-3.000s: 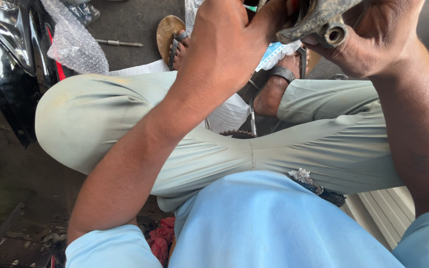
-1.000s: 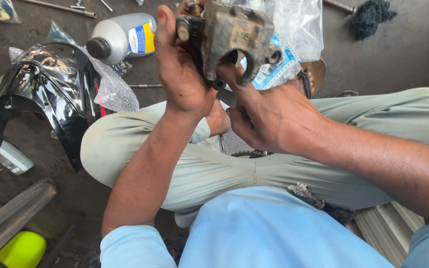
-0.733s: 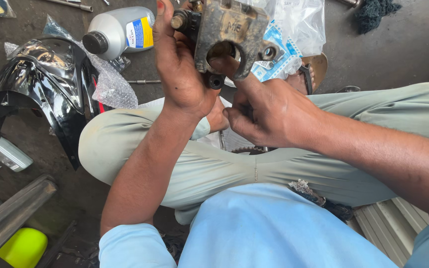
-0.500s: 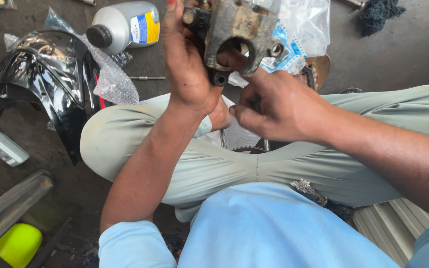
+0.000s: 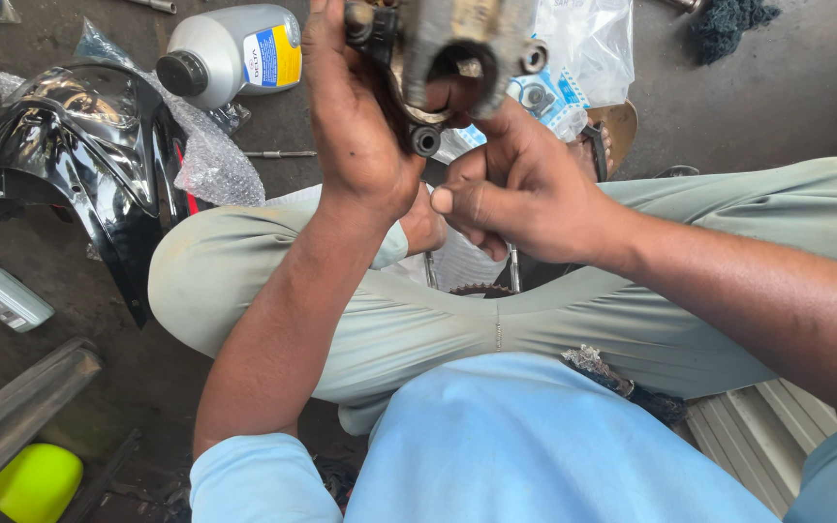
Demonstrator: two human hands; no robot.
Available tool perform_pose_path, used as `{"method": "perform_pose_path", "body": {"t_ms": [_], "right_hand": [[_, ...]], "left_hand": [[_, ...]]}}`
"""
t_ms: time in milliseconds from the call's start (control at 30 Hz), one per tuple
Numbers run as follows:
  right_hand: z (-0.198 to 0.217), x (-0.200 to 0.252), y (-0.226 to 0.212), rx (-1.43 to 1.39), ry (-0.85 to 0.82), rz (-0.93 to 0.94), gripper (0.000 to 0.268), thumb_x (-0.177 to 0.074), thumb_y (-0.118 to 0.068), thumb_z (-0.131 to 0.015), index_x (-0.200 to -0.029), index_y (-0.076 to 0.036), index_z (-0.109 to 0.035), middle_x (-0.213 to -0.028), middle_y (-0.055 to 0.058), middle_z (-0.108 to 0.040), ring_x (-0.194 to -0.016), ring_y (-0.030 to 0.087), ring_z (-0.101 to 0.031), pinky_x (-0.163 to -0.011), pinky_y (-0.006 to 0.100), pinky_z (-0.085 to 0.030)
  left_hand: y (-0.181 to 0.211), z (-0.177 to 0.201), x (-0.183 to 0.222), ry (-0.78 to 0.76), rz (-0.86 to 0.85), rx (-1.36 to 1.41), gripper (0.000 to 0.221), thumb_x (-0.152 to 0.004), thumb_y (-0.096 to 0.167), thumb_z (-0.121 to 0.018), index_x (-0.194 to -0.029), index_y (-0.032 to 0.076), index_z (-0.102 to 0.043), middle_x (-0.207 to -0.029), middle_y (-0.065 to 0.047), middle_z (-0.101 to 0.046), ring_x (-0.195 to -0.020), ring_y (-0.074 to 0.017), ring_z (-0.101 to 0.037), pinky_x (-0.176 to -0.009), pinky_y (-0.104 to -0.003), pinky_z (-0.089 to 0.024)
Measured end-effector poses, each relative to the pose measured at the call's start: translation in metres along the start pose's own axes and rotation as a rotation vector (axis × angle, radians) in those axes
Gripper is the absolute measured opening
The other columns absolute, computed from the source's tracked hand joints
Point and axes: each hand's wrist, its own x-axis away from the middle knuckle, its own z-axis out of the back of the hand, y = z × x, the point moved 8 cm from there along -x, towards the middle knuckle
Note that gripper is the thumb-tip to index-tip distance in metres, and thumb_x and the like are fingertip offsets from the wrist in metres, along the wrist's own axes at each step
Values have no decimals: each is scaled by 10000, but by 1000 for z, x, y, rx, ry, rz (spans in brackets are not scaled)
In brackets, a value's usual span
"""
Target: The person cleans the interior of a motorcycle brake caliper using a screwdriver and their fingers, then removes two rubber rings from a plastic package.
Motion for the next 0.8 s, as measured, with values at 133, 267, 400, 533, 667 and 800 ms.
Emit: {"method": "perform_pose_path", "body": {"t_ms": [133,267,400,533,667,800], "right_hand": [[5,2,-6,204,90,34,567,-1034,-53,-597,-1535,-65,-332,-670,26,-613,-551,78,-583,-490,234,-482],[21,15,-15,355,326,160,355,-1046,-45,-591,-1390,-36,-501,-675,34,-610,-532,85,-560,-451,232,-437],[59,16,-23,118,521,301,114,-1169,-40,-609,-1258,-10,-545,-754,54,-621,-565,105,-580,-512,232,-463],[82,10,-27,16,569,338,29,-1177,-55,-604,-1174,-26,-602,-756,63,-627,-574,112,-576,-534,239,-468],[97,6,-30,75,628,316,215,-1127,-27,-567,-932,-8,-654,-738,73,-649,-581,131,-604,-547,262,-478],[134,5,-24,313,704,369,284,-1078,-64,-554,-805,-48,-632,-721,30,-643,-621,91,-602,-595,242,-453]], "left_hand": [[3,-4,-2,23,39,4,475,-1185,472,-404,-1213,24,-560,-1087,-87,-638,-995,-175,-676,-902,-359,-584],[5,-5,2,101,124,6,584,-1079,557,-403,-1339,46,-515,-1188,-122,-644,-1053,-231,-710,-830,-431,-634],[12,-8,5,136,142,-11,684,-1082,641,-444,-1410,43,-485,-1243,-165,-653,-1064,-308,-721,-779,-466,-647],[18,-9,4,142,98,9,671,-1073,610,-440,-1417,36,-490,-1241,-179,-658,-1088,-317,-719,-762,-471,-637],[17,-3,5,191,86,-16,684,-1052,619,-448,-1380,24,-525,-1202,-175,-674,-1064,-291,-725,-784,-495,-639],[32,-3,9,166,8,-56,641,-1052,617,-484,-1317,37,-549,-1148,-147,-682,-1015,-264,-714,-758,-485,-623]]}}
